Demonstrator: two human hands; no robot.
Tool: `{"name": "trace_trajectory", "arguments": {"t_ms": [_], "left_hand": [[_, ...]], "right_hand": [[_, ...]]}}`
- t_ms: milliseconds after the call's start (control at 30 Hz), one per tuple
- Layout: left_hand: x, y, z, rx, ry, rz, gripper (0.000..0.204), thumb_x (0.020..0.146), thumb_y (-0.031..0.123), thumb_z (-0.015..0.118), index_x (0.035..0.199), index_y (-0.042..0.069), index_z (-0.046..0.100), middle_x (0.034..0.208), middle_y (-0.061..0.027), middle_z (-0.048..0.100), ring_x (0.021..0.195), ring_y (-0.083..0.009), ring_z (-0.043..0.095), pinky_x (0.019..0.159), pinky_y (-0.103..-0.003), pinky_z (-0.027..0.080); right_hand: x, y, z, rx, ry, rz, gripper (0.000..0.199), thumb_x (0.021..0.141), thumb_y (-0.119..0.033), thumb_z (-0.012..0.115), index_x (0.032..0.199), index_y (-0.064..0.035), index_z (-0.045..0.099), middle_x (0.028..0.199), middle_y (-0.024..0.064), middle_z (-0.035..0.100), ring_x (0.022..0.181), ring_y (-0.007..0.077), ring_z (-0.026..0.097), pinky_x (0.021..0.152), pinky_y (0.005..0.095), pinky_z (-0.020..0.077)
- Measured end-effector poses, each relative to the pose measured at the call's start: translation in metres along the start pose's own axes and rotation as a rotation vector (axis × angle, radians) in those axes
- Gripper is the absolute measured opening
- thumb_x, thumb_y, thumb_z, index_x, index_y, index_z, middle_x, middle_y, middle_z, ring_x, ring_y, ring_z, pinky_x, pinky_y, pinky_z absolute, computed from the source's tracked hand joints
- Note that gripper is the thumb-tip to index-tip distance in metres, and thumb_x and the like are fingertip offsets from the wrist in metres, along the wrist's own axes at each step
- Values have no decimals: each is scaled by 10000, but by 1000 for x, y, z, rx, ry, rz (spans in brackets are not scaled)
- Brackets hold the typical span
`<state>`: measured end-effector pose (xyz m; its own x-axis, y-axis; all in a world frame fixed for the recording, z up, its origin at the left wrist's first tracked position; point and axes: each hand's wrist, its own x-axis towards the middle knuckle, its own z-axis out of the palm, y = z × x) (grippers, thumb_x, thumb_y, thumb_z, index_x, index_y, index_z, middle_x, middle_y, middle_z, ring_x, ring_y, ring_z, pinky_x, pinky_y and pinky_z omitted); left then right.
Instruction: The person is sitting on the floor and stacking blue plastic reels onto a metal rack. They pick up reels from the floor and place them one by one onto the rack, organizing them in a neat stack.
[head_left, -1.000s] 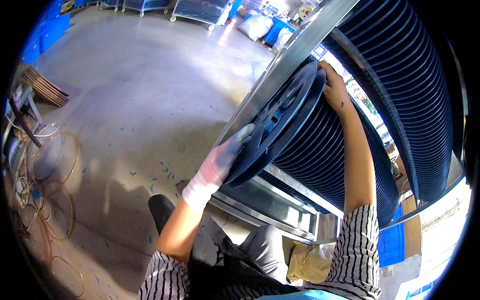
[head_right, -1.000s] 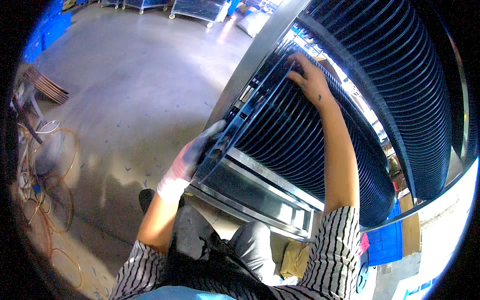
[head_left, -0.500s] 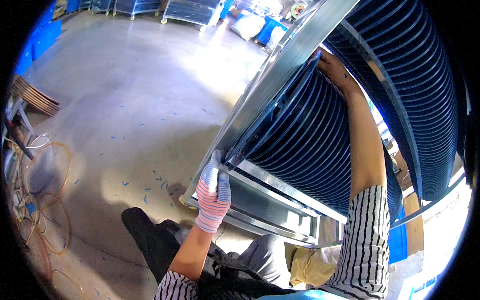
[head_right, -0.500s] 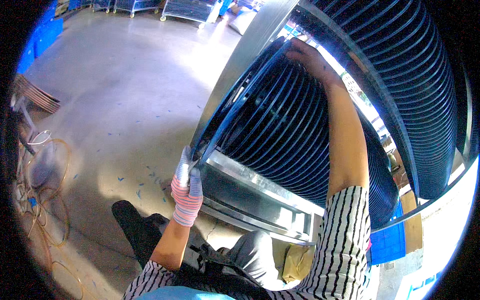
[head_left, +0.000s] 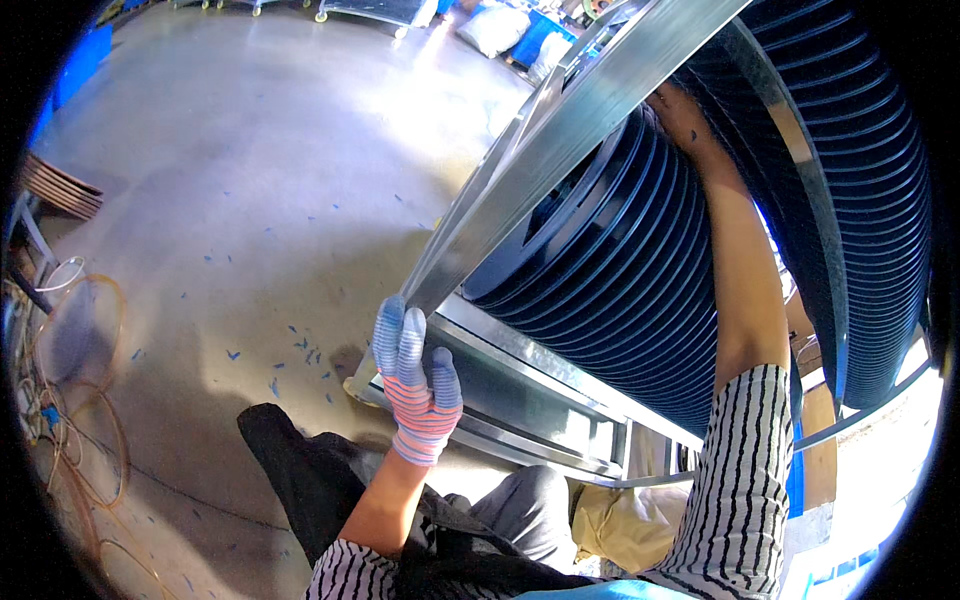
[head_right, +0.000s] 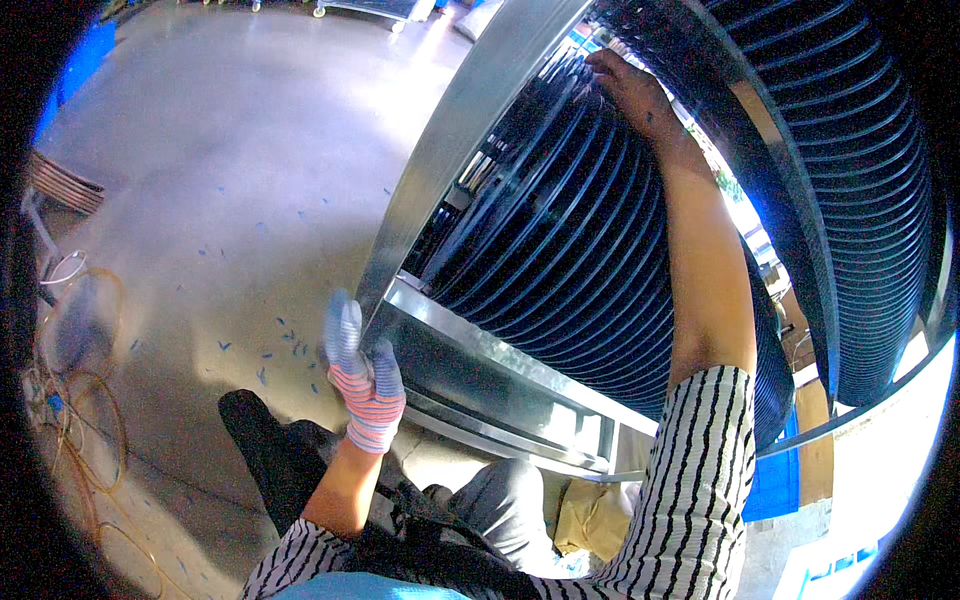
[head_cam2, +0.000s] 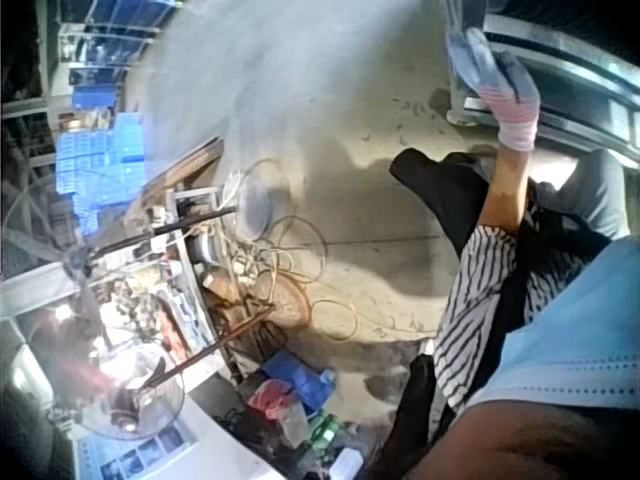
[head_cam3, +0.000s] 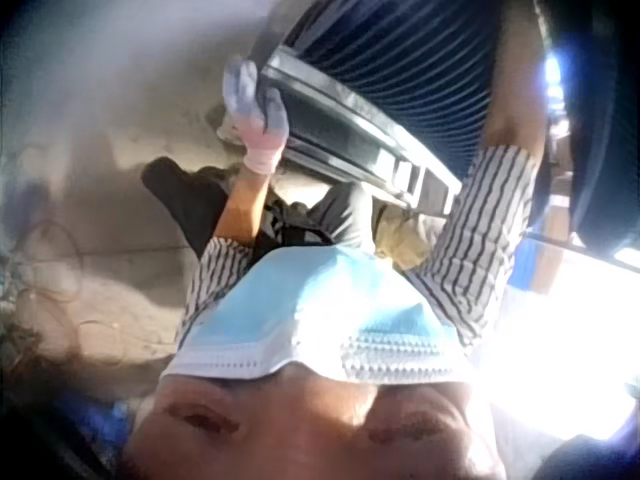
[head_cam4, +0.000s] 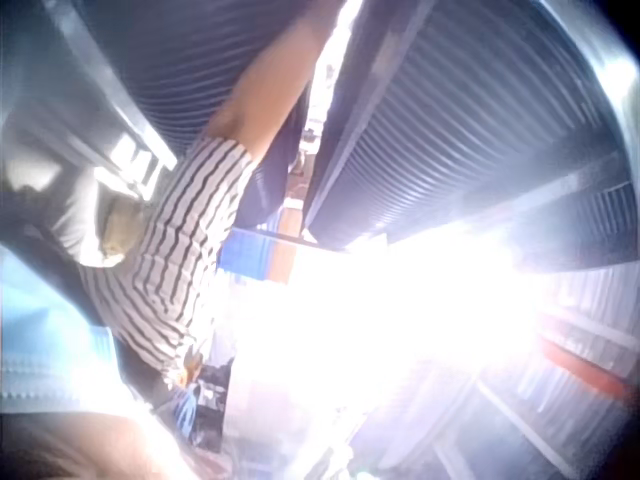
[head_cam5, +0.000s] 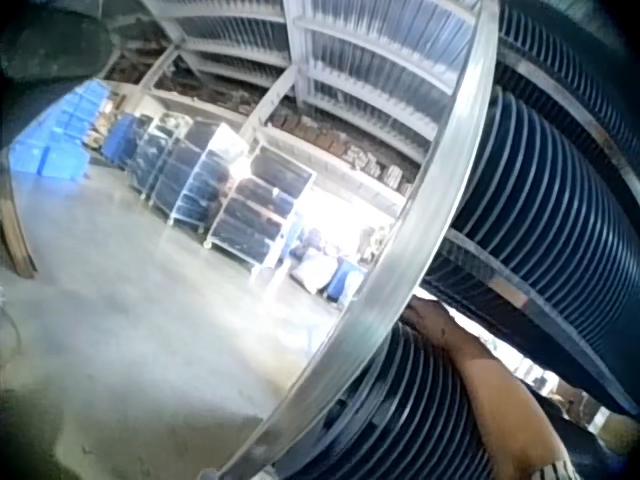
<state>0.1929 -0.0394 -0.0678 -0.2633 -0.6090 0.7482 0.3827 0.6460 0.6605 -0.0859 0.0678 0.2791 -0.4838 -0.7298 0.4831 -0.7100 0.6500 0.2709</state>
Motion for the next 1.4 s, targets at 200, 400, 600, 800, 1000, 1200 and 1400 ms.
{"name": "trace_trajectory", "arguments": {"t_ms": [200,400,600,800,1000,1200,1400], "left_hand": [[-4,-4,2,-19,60,-61,534,918,99,484,1392,-71,308,1453,-247,306,1326,-394,349,1102,-442,310],[-24,-15,11,10,117,-57,585,930,187,473,1433,-31,268,1475,-261,263,1373,-425,242,1117,-489,216],[-51,6,34,80,-39,134,626,921,231,468,1456,6,234,1482,-282,224,1368,-504,180,1095,-594,162],[-130,17,36,25,-519,30,698,914,234,511,1471,38,140,1491,-316,149,1363,-518,161,1083,-614,176],[-199,46,63,-87,-623,421,626,970,297,458,1481,44,199,1529,-250,141,1380,-478,187,1102,-568,203],[-281,38,70,27,-964,556,610,923,284,492,1457,67,291,1525,-199,215,1392,-392,222,1119,-510,205],[-289,-21,133,106,-1303,658,692,900,242,533,1487,66,211,1540,-179,184,1416,-356,169,1157,-435,166]], "right_hand": [[0,-7,-11,-274,95,-65,240,945,-242,500,1123,-97,568,1078,144,645,1017,354,609,857,432,486],[-46,-53,-45,141,-9,58,327,947,-328,495,1183,-114,570,1199,159,598,1114,341,565,943,404,438],[-204,-130,-98,-219,83,-504,424,866,-311,547,1259,-154,567,1342,117,515,1260,319,455,1070,481,331],[-433,-170,-77,116,-137,-517,364,837,-242,598,1196,-183,590,1443,46,424,1344,244,382,1114,469,307],[-636,-150,-142,-295,-590,661,523,790,-340,685,1281,-226,545,1446,49,407,1343,249,367,1099,452,285],[-766,-217,-225,-427,-647,1462,478,824,-348,668,1262,-202,546,1392,71,453,1321,276,388,1050,459,335],[-740,-291,-254,-1334,-461,1911,566,791,-455,682,1171,-50,572,1250,123,534,1244,286,454,1039,460,326]]}}
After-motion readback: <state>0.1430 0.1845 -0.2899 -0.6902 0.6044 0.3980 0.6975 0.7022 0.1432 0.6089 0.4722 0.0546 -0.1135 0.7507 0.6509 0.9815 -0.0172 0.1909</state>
